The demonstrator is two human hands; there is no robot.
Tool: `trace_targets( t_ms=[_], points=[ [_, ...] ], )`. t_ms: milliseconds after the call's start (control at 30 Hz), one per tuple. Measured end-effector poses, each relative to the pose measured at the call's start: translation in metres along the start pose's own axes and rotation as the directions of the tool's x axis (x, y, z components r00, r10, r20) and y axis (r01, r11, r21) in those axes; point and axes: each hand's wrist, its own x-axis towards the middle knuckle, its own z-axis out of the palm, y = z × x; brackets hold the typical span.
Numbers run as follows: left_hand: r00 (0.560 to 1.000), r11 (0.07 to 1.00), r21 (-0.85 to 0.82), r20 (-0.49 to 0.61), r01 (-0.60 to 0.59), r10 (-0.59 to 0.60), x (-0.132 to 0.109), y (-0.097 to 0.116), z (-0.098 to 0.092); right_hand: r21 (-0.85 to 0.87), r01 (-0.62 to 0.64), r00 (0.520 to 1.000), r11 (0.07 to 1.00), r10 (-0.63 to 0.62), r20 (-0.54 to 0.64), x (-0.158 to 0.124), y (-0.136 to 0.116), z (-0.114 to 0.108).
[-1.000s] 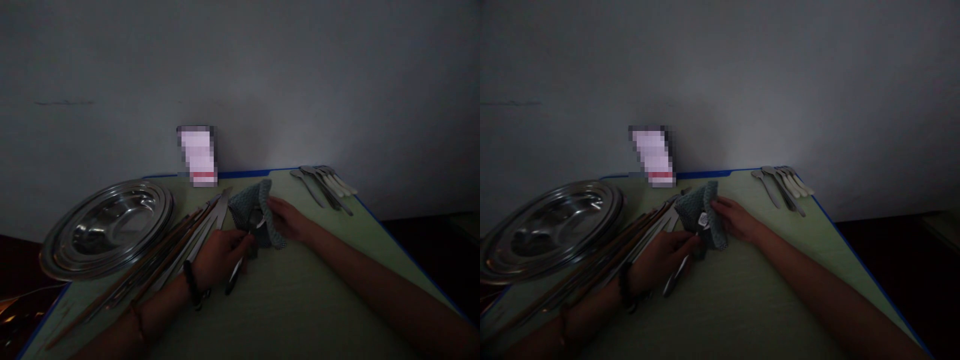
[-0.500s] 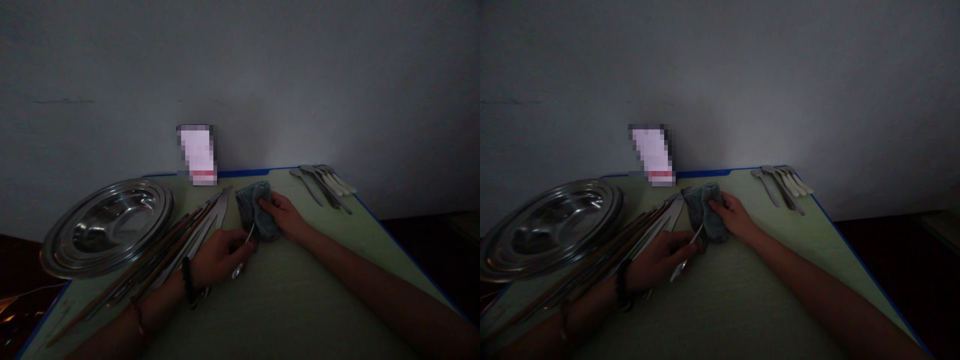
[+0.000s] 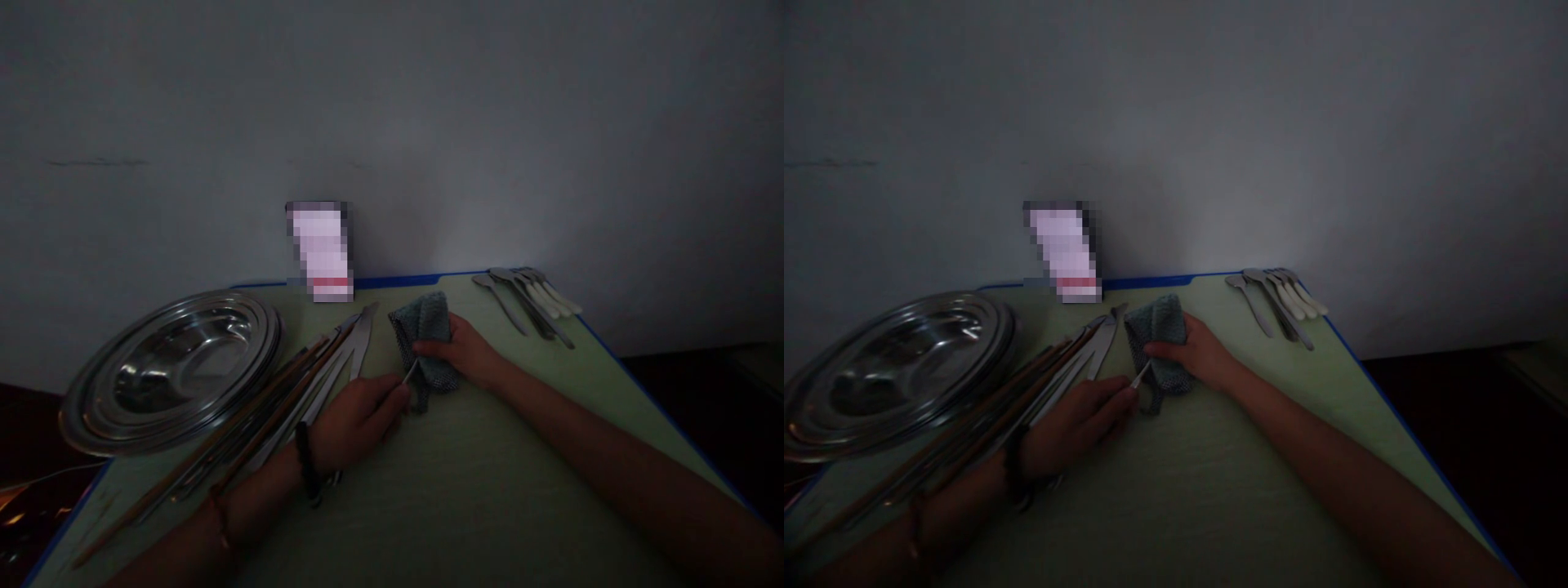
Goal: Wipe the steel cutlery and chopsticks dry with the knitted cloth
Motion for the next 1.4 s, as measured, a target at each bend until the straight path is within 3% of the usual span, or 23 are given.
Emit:
trace_targets(
  t_ms=[367,567,667,900,1100,1400],
  points=[
    [1.0,0.999,-0.043,0.002,0.006,-0.006,0.0004,-0.0004,0.0,0.118,-0.06,0.998,0.991,0.061,-0.003,-0.0002,0.0019,0.0018],
    [0.999,0.986,-0.163,-0.029,0.023,-0.028,0.0006,-0.0019,-0.0003,0.413,-0.191,0.971,0.891,0.232,-0.051,0.004,0.0014,0.0006],
    [0.999,0.988,-0.153,-0.04,0.012,-0.019,0.0007,-0.0024,-0.0002,0.477,-0.225,0.957,0.85,0.285,-0.055,0.0036,-0.0008,-0.0016],
    [1.0,0.995,-0.102,-0.011,0.021,-0.022,0.0009,0.0004,-0.001,0.366,-0.195,0.98,0.91,0.165,0.112,0.0,-0.0012,-0.0023],
    [1.0,0.999,-0.033,0.002,0.021,-0.02,0.0007,-0.0008,-0.0001,0.255,-0.1,0.993,0.962,0.079,0.089,0.0012,0.0049,-0.0031],
    [1.0,0.999,-0.037,-0.009,-0.006,0.006,0.001,-0.0024,0.0021,0.36,-0.117,0.992,0.925,0.095,0.08,0.0009,0.0028,0.0001]
  ],
)
